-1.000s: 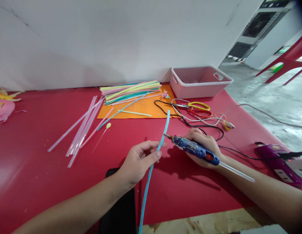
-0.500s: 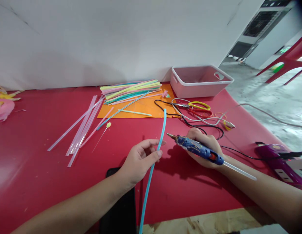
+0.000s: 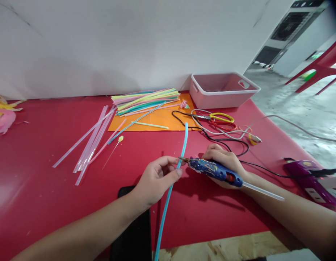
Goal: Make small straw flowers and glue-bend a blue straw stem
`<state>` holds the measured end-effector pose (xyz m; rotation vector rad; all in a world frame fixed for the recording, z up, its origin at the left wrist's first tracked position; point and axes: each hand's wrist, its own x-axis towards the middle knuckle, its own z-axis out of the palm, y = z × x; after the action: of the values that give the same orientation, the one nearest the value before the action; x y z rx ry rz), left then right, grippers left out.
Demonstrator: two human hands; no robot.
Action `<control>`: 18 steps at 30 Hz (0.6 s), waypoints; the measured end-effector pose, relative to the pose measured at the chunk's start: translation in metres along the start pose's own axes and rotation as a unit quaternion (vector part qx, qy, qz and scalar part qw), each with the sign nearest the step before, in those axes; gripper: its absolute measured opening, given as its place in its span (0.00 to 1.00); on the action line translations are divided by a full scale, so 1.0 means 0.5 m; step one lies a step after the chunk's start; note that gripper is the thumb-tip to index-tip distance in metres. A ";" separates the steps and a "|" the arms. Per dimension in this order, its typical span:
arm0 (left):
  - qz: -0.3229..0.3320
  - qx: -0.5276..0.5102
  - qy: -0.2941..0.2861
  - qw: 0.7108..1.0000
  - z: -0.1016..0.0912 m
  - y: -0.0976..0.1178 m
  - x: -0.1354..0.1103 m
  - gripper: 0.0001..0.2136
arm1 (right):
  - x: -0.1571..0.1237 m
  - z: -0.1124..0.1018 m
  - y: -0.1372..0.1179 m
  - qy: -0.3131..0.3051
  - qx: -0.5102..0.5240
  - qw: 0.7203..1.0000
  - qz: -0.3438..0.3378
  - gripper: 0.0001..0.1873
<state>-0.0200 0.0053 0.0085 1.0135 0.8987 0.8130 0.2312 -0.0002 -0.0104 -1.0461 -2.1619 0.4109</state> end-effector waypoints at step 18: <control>0.014 0.010 -0.010 1.000 -0.002 -0.001 0.002 0.09 | 0.001 -0.001 0.002 0.054 -0.058 0.996 0.039 0.10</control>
<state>-0.0204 0.0064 0.0074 1.0519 0.8784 0.8162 0.2317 0.0009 -0.0102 -1.1925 -2.0743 0.2594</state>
